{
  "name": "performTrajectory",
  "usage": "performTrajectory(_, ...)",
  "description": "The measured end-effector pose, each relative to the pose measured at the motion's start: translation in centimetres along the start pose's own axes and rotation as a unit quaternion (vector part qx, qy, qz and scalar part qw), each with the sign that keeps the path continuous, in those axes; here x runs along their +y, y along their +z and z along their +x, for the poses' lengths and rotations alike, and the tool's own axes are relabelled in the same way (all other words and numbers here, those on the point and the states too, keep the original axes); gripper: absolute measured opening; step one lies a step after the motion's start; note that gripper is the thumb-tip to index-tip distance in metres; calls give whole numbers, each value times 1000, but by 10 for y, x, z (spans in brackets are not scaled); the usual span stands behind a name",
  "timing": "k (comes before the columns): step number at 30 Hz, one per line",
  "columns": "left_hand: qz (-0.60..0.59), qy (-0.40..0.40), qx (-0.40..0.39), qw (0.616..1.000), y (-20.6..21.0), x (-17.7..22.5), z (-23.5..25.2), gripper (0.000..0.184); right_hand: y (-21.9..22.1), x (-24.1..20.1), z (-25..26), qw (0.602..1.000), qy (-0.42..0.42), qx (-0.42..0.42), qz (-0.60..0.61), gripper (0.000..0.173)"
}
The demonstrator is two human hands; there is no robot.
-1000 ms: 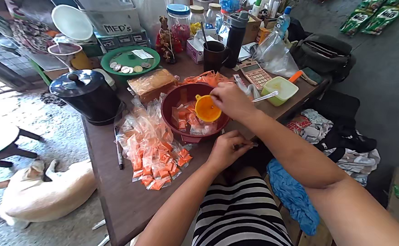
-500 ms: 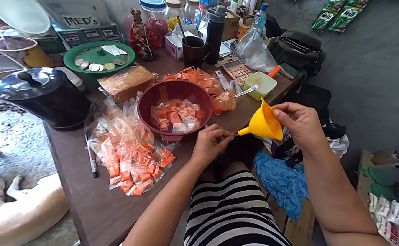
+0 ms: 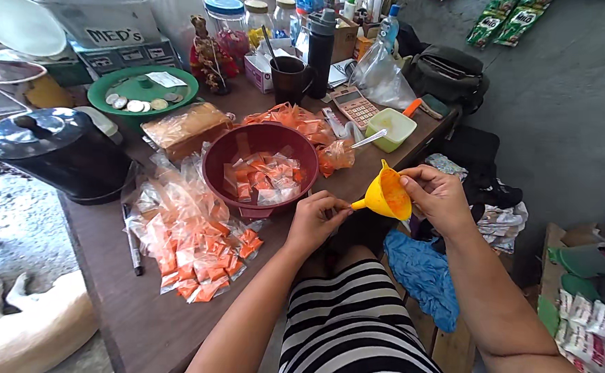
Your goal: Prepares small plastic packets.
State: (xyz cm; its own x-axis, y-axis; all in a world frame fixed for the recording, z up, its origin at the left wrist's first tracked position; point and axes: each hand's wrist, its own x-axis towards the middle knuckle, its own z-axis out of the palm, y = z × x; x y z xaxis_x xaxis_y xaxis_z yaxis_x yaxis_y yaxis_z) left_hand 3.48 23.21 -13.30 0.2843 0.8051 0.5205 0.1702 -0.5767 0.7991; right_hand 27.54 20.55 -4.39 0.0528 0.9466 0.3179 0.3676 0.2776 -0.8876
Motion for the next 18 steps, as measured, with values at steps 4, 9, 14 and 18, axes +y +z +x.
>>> performTrajectory(4, 2, -2, -1, 1000, 1, -1, 0, 10, -1, 0, 1, 1000, -15, -9, -5, 10)
performTrajectory(9, -3, -14, -8, 1000, 0, 0, 1, 10, 2, 0, 2, 1000, -17, -15, -22, 10)
performTrajectory(14, -15, -18, -19, 1000, -2, 2, 1, 11, 5, 0, 3, 999, -23, -15, -29, 11)
performTrajectory(18, -25, -5, -33, 999, -2, 2, 1, 12, 7, 3, 4, 998, -49, -10, -47, 12)
